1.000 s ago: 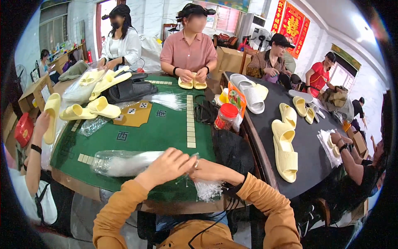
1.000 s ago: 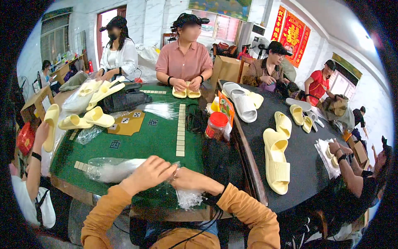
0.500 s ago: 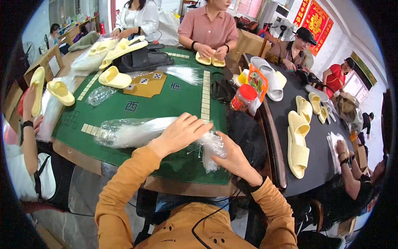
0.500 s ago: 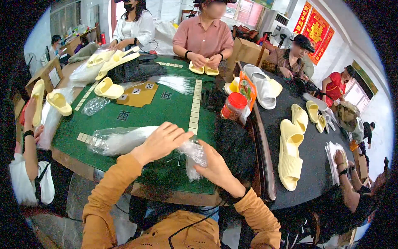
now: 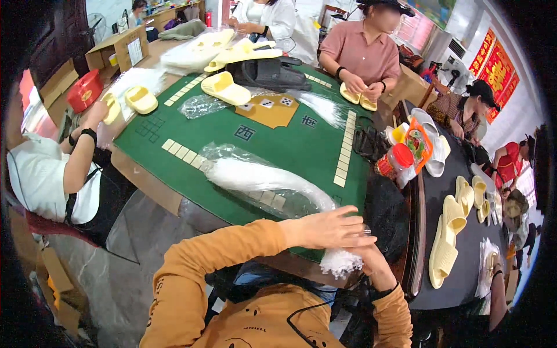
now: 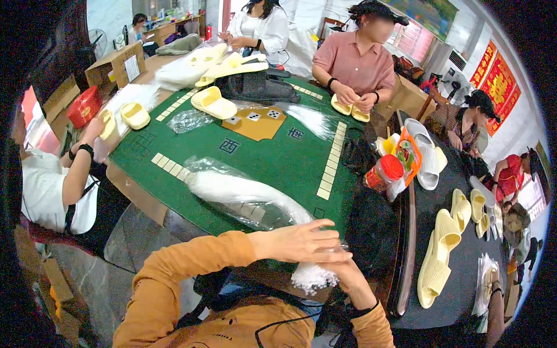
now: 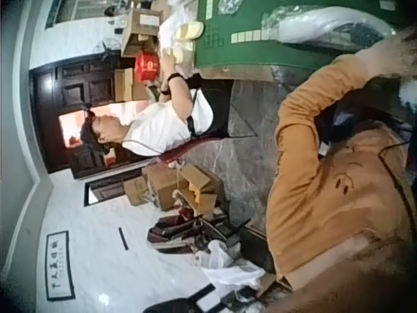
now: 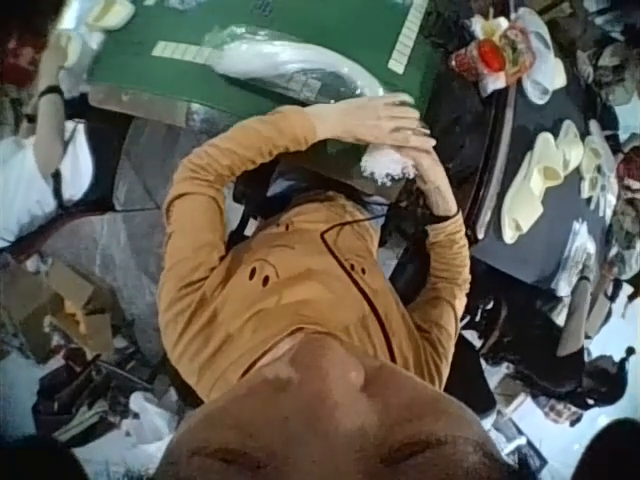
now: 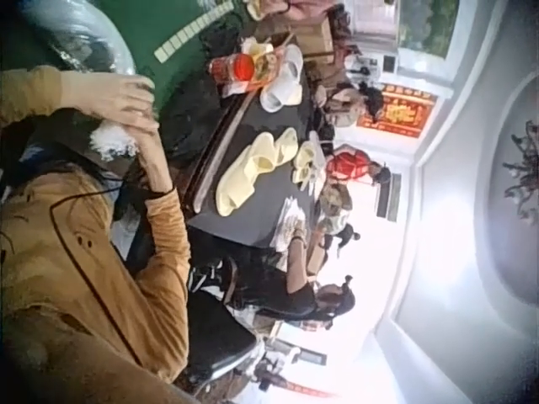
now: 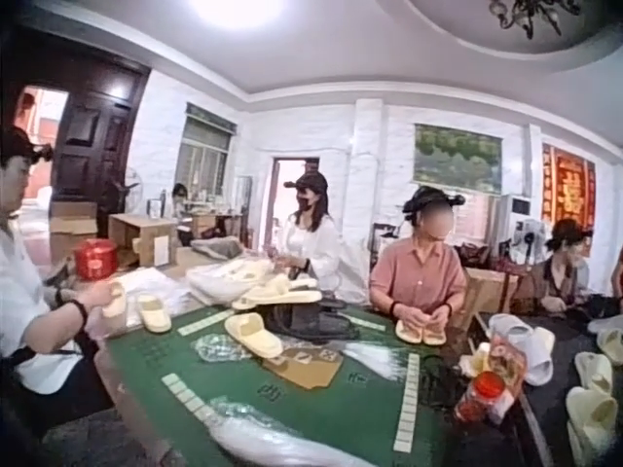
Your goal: The recorder prepares white decorative fibers and yellow slippers for final assembly at a shared workspace.
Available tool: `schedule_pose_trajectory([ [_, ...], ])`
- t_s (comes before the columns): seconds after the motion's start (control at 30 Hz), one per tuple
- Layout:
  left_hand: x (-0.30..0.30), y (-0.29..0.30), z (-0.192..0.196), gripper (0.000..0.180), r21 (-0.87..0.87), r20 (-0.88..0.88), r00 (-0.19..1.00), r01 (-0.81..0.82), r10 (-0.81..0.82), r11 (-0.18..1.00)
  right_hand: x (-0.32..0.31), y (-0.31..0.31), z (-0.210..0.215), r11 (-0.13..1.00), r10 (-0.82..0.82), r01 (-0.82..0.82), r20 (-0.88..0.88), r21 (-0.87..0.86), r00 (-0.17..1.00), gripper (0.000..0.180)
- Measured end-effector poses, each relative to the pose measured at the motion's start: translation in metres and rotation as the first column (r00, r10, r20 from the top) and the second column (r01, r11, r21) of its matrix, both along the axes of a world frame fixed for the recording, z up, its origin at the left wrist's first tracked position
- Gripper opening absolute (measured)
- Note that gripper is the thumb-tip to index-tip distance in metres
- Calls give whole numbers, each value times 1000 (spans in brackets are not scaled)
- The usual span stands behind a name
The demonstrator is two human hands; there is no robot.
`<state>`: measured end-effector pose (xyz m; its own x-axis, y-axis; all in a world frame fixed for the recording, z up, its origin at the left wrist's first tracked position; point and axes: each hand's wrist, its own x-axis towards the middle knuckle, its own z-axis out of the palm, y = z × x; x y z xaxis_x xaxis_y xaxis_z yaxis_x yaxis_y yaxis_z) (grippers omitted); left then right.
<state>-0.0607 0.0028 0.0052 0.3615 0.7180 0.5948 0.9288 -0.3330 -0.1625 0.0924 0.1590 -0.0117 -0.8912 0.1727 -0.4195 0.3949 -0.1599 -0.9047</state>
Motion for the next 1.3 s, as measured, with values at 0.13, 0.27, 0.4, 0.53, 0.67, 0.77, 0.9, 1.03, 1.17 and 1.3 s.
schedule_pose_trajectory([
  [0.13, -13, -32, 4, 103, -195, 144, 952, -238, 268, 951, 1, -5, -8, 957, -184, 195, 70, -213, 980, 42],
  [0.27, -50, -52, -8, 119, -257, -64, 875, -479, 480, 839, 3, -4, -2, 977, -121, 127, 48, -170, 992, 46],
  [0.4, -73, -54, -27, 92, -295, 133, 879, -406, 458, 865, 2, -4, 3, 965, -85, 71, -46, -252, 995, 50],
  [0.53, -53, -44, 7, 53, -216, 68, 922, -360, 382, 908, 1, -5, 41, 974, -20, 1, -81, -225, 997, 52],
  [0.67, -33, -36, 24, 64, -321, 350, 922, -49, 167, 946, -20, -7, 20, 976, 214, -210, -81, 51, 973, 51],
  [0.77, -45, -28, -22, 71, -383, 335, 923, -53, 192, 922, -55, -18, -17, 947, 265, -223, -171, 232, 949, 56],
  [0.9, -41, -35, -20, 78, -404, 466, 836, -91, 290, 910, -48, -11, -16, 981, 139, -133, -36, 144, 990, 63],
  [1.03, -20, -56, 0, 54, -118, 502, 797, -322, 336, 939, -41, -11, -13, 992, -71, 80, -93, 98, 993, 67],
  [1.17, 24, -68, -9, 34, -80, 651, 661, -428, 372, 900, -36, -16, -24, 958, 1, 53, -190, 282, 982, 83],
  [1.3, 47, -66, -29, 38, -202, 706, 563, -422, 430, 884, -26, -15, -20, 970, 40, 28, -268, 243, 963, 83],
])
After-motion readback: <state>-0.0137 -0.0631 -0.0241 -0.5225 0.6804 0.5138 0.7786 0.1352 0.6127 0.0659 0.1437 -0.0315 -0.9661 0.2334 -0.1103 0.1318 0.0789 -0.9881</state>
